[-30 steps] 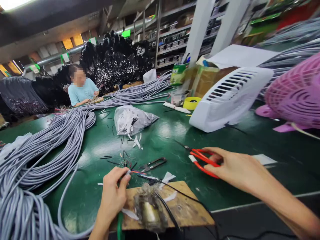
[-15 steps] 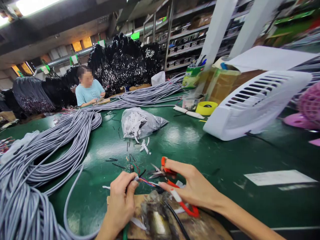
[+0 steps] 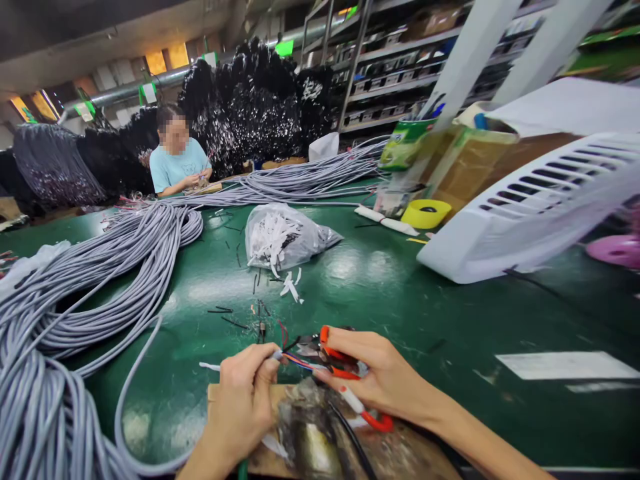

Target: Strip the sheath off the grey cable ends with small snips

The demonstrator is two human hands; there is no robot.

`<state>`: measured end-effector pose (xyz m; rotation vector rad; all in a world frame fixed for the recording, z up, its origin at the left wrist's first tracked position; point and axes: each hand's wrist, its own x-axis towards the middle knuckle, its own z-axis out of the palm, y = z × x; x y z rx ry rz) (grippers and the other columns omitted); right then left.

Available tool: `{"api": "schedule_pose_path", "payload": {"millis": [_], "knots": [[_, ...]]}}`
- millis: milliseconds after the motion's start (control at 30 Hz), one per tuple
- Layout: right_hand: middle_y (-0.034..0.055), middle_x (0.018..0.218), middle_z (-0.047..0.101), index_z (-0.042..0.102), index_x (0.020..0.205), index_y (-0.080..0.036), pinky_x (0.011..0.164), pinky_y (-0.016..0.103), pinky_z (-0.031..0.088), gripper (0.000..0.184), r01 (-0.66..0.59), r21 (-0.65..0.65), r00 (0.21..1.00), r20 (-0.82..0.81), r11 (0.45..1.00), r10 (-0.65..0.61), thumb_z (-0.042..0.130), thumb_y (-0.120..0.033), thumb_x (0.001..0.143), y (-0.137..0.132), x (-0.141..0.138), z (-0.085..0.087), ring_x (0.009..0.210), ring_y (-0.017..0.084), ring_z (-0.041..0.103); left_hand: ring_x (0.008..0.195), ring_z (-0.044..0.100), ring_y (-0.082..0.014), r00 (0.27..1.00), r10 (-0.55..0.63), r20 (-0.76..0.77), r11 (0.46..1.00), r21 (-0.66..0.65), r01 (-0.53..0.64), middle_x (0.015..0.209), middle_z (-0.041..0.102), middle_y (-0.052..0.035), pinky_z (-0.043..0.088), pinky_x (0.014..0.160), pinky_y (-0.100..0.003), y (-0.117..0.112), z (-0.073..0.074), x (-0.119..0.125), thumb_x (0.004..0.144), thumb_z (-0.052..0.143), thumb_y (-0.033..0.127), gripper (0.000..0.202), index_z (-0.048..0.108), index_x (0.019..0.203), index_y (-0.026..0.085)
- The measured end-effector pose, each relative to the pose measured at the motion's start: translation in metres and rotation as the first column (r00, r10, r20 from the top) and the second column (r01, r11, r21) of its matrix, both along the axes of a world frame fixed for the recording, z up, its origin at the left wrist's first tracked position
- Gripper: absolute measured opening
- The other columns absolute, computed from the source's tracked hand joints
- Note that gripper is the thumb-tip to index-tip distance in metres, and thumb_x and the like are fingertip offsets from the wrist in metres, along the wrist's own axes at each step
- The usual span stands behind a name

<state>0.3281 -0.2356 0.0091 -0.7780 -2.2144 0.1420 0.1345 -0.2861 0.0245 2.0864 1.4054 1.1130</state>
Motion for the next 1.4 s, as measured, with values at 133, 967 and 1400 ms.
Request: {"api": "schedule_pose_path", "payload": {"millis": [133, 967, 1400], "knots": [[-0.0009, 0.050, 0.049, 0.049, 0.059, -0.018, 0.044, 0.020, 0.037, 0.039, -0.032, 0.000, 0.999, 0.011, 0.999, 0.032, 0.040, -0.039, 0.091, 0.002, -0.001, -0.001, 0.044, 0.010, 0.044, 0.064, 0.061, -0.0164, 0.999, -0.018, -0.048, 1.000, 0.002, 0.018, 0.072, 0.067, -0.0069, 0.046, 0.060, -0.024, -0.001, -0.002, 0.001, 0.089, 0.037, 0.016, 0.028, 0.064, 0.091, 0.013], [0.0005, 0.053, 0.049, 0.045, 0.060, -0.020, 0.043, 0.024, 0.030, 0.028, 0.058, 0.209, 0.963, 0.246, 0.976, -0.110, 0.036, -0.022, 0.087, -0.003, -0.007, -0.004, 0.046, 0.013, 0.045, 0.050, 0.052, -0.0127, 0.996, -0.087, -0.036, 0.982, -0.173, 0.079, 0.056, 0.060, -0.0009, 0.036, 0.050, -0.021, 0.000, 0.007, 0.004, 0.089, 0.038, 0.019, 0.031, 0.063, 0.071, 0.016], [0.0012, 0.061, 0.060, 0.035, 0.059, -0.023, 0.058, 0.028, 0.051, 0.037, -0.103, -0.443, 0.893, -0.435, 0.891, -0.113, 0.061, -0.043, 0.076, -0.032, -0.027, 0.013, 0.057, 0.016, 0.059, 0.058, 0.057, -0.0149, 0.983, -0.170, 0.070, 0.950, -0.252, 0.182, 0.067, 0.067, -0.0046, 0.039, 0.057, -0.022, -0.014, 0.011, 0.003, 0.087, 0.040, 0.020, 0.030, 0.070, 0.083, 0.014]]}}
